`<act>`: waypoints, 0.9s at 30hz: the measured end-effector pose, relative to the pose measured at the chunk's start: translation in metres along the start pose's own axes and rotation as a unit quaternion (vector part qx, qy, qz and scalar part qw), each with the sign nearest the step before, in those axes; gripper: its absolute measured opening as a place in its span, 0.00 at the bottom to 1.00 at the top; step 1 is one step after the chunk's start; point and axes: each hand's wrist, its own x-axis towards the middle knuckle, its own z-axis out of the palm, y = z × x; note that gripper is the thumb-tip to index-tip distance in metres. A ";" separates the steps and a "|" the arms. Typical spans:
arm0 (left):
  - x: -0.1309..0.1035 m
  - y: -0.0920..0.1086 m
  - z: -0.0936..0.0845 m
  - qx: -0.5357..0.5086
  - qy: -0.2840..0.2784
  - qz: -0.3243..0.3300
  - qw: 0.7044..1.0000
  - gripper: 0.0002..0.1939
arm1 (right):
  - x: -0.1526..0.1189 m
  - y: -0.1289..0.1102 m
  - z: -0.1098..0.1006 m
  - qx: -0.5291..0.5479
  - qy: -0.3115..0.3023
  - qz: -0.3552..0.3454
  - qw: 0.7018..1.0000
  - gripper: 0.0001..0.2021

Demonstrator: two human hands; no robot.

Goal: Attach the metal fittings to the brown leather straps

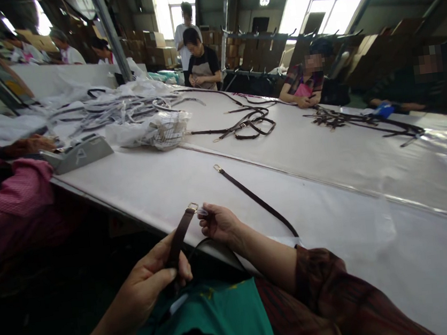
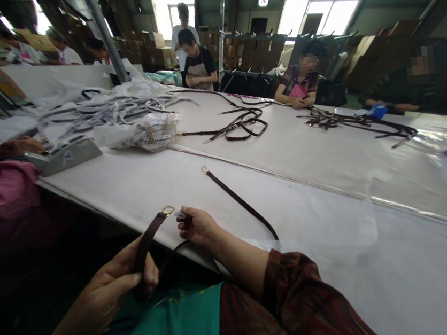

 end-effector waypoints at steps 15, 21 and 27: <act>0.005 -0.017 -0.010 0.053 -0.081 0.023 0.995 0.35 | -0.002 -0.006 0.005 0.030 -0.031 0.030 0.999 0.16; 0.005 -0.018 -0.010 0.065 -0.085 0.027 0.994 0.37 | 0.001 -0.008 0.005 0.046 -0.038 0.025 0.998 0.17; 0.003 -0.015 -0.009 0.072 -0.087 0.032 0.993 0.35 | 0.004 -0.010 0.005 0.051 -0.024 0.023 0.998 0.16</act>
